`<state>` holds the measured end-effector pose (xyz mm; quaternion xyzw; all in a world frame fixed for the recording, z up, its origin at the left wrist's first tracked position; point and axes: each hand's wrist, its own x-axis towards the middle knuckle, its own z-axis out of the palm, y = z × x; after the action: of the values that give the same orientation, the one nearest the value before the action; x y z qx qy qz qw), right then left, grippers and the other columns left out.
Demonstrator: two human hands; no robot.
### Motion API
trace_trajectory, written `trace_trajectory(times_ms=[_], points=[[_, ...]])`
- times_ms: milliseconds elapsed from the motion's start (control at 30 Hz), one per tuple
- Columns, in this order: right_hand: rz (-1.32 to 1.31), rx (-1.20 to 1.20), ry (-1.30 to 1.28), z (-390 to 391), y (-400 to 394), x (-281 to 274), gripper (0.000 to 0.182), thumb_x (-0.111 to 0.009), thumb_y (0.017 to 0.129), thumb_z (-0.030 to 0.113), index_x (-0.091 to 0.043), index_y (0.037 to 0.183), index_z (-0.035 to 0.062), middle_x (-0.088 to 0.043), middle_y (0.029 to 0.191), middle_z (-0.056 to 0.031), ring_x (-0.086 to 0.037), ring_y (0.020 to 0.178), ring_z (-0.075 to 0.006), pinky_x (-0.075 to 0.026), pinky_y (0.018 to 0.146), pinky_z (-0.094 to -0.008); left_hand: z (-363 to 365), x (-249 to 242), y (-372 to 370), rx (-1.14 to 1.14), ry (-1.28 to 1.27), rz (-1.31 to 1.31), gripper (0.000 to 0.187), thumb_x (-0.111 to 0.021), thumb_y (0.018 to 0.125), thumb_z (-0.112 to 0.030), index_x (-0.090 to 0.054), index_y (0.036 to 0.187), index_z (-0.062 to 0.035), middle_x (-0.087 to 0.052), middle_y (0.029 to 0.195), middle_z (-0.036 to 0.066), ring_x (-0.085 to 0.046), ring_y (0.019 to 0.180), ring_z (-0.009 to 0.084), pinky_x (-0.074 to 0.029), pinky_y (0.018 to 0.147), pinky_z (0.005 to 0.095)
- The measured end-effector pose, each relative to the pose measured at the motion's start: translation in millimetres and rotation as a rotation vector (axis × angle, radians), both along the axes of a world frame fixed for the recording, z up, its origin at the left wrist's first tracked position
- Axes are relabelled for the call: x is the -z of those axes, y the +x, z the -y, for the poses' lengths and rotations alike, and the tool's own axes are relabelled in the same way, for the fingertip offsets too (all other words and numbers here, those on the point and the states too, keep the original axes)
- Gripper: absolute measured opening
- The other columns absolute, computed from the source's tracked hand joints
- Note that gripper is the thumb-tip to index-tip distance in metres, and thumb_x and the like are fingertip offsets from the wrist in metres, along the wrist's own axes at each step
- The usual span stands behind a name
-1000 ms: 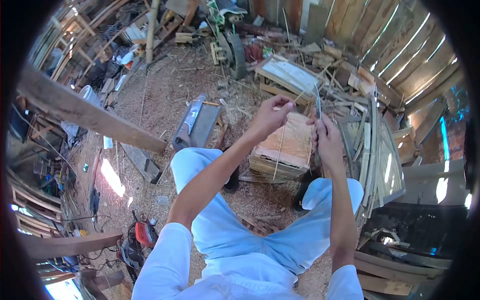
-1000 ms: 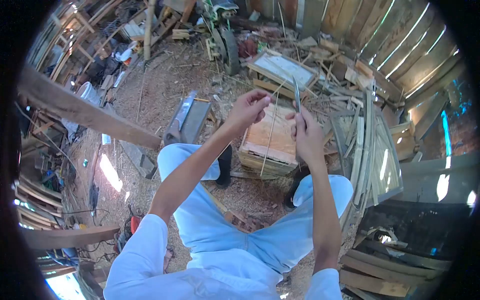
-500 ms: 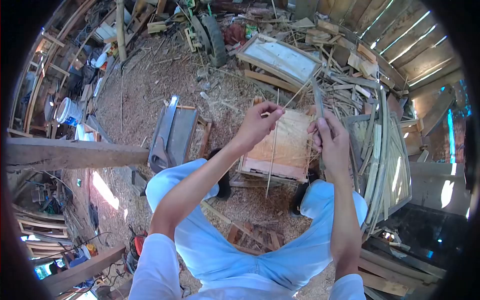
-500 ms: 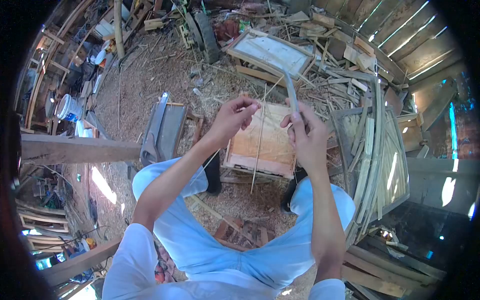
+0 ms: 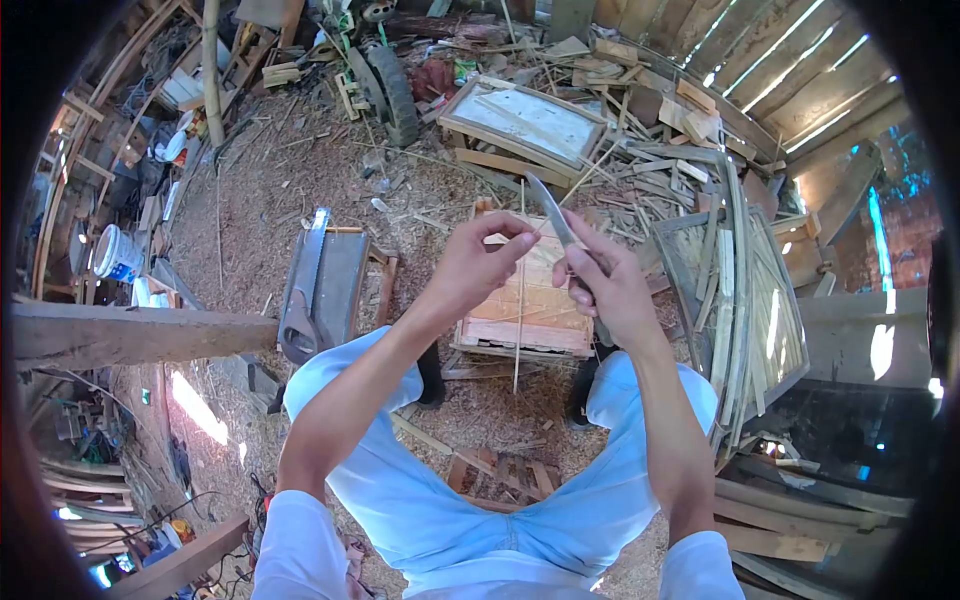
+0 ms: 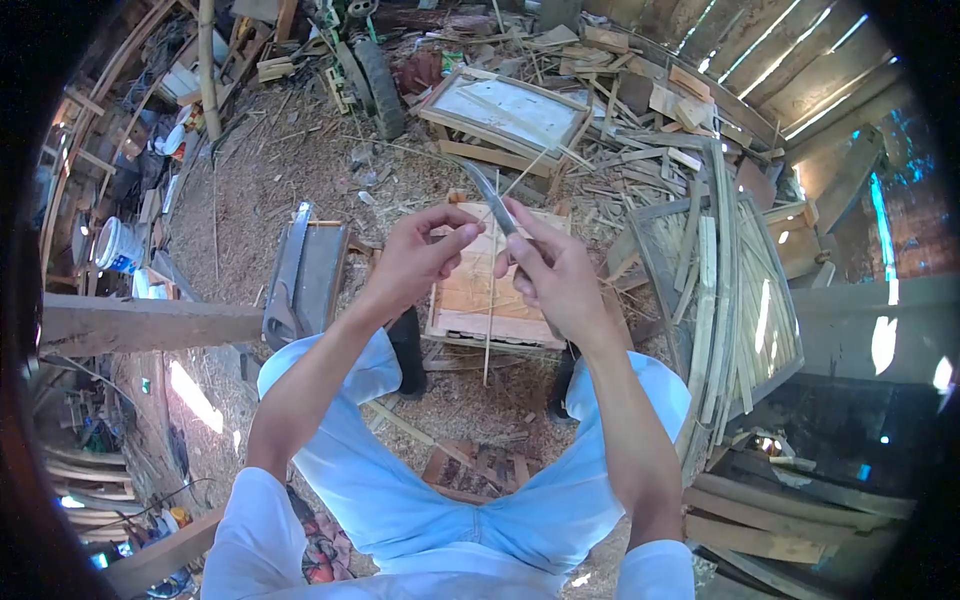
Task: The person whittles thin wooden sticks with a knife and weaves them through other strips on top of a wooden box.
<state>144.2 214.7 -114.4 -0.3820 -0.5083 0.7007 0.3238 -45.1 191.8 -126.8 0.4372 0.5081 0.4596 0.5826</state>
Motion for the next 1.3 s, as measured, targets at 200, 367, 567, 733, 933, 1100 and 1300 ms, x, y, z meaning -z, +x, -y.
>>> trace_trajectory(times_ms=[200, 367, 567, 733, 933, 1100, 1300], points=[[0.001, -0.043, -0.044, 0.1, 0.2, -3.4, 0.046, -0.049, 0.096, 0.012, -0.037, 0.14, 0.0043, -0.057, 0.074, -0.0032, -0.039, 0.052, -0.0036, -0.031, 0.044, -0.018, 6.8, -2.0, 0.4, 0.017, -0.023, 0.003, 0.02, -0.063, 0.09, -0.019, -0.064, 0.099, -0.0004, -0.053, 0.069, -0.004, -0.041, 0.052, 0.0018, -0.029, 0.044, 0.0177], [-0.126, 0.048, -0.162, -7.5, 11.2, -11.1, 0.042, -0.052, 0.095, 0.013, -0.043, 0.136, 0.0022, -0.057, 0.073, -0.0025, -0.038, 0.052, -0.0036, -0.031, 0.043, -0.0169, 12.1, -21.2, -3.9, 0.053, -0.05, 0.036, 0.018, -0.062, 0.091, -0.016, -0.065, 0.099, -0.0007, -0.052, 0.066, -0.005, -0.038, 0.05, 0.0015, -0.026, 0.043, 0.0178], [-0.117, -0.142, -0.197, 6.3, 7.5, -16.1, 0.037, -0.052, 0.096, 0.015, -0.05, 0.13, 0.0003, -0.056, 0.073, -0.0024, -0.039, 0.053, -0.0034, -0.029, 0.044, -0.0174, 16.3, -24.7, -3.6, 0.096, -0.133, 0.162, 0.021, -0.063, 0.09, -0.019, -0.065, 0.097, 0.0015, -0.049, 0.061, -0.004, -0.04, 0.05, 0.0024, -0.027, 0.042, 0.0183], [-0.112, -0.133, -0.161, 2.5, 15.0, -20.6, 0.033, -0.052, 0.096, 0.014, -0.053, 0.125, -0.0015, -0.056, 0.07, -0.0016, -0.039, 0.052, -0.0033, -0.028, 0.044, -0.0179, 20.1, -29.8, -3.0, 0.15, -0.214, 0.271, 0.015, -0.061, 0.091, -0.015, -0.064, 0.097, -0.0017, -0.05, 0.063, -0.004, -0.036, 0.046, 0.0015, -0.02, 0.04, 0.0188], [-0.116, -0.168, -0.184, 6.2, 18.2, -15.5, 0.031, -0.053, 0.095, 0.015, -0.056, 0.121, -0.0021, -0.056, 0.069, -0.0006, -0.04, 0.05, -0.0027, -0.028, 0.042, -0.0175, 27.1, -21.4, 6.9, 0.03, 0.057, -0.024, 0.015, -0.063, 0.089, -0.014, -0.066, 0.093, -0.0006, -0.056, 0.068, -0.002, -0.039, 0.047, 0.0024, -0.023, 0.04, 0.0185], [-0.119, -0.052, -0.195, -1.7, 26.4, -18.8, 0.031, -0.055, 0.094, 0.017, -0.057, 0.12, -0.0006, -0.057, 0.069, -0.0004, -0.041, 0.05, -0.0021, -0.029, 0.042, -0.0176, 31.7, -32.6, 2.1, 0.071, -0.18, 0.131, 0.014, -0.065, 0.088, -0.013, -0.067, 0.094, -0.0007, -0.057, 0.068, -0.001, -0.041, 0.049, 0.0026, -0.027, 0.041, 0.0178], [-0.156, -0.236, -0.283, 11.4, 15.6, -21.8, 0.036, -0.056, 0.094, 0.019, -0.054, 0.125, 0.0018, -0.057, 0.07, -0.0005, -0.038, 0.049, -0.0026, -0.028, 0.042, -0.0176, 32.8, -26.2, 1.9, 0.078, -0.142, 0.121, 0.017, -0.063, 0.09, -0.015, -0.067, 0.097, 0.0006, -0.054, 0.062, -0.003, -0.041, 0.05, 0.0014, -0.029, 0.042, 0.0189]])
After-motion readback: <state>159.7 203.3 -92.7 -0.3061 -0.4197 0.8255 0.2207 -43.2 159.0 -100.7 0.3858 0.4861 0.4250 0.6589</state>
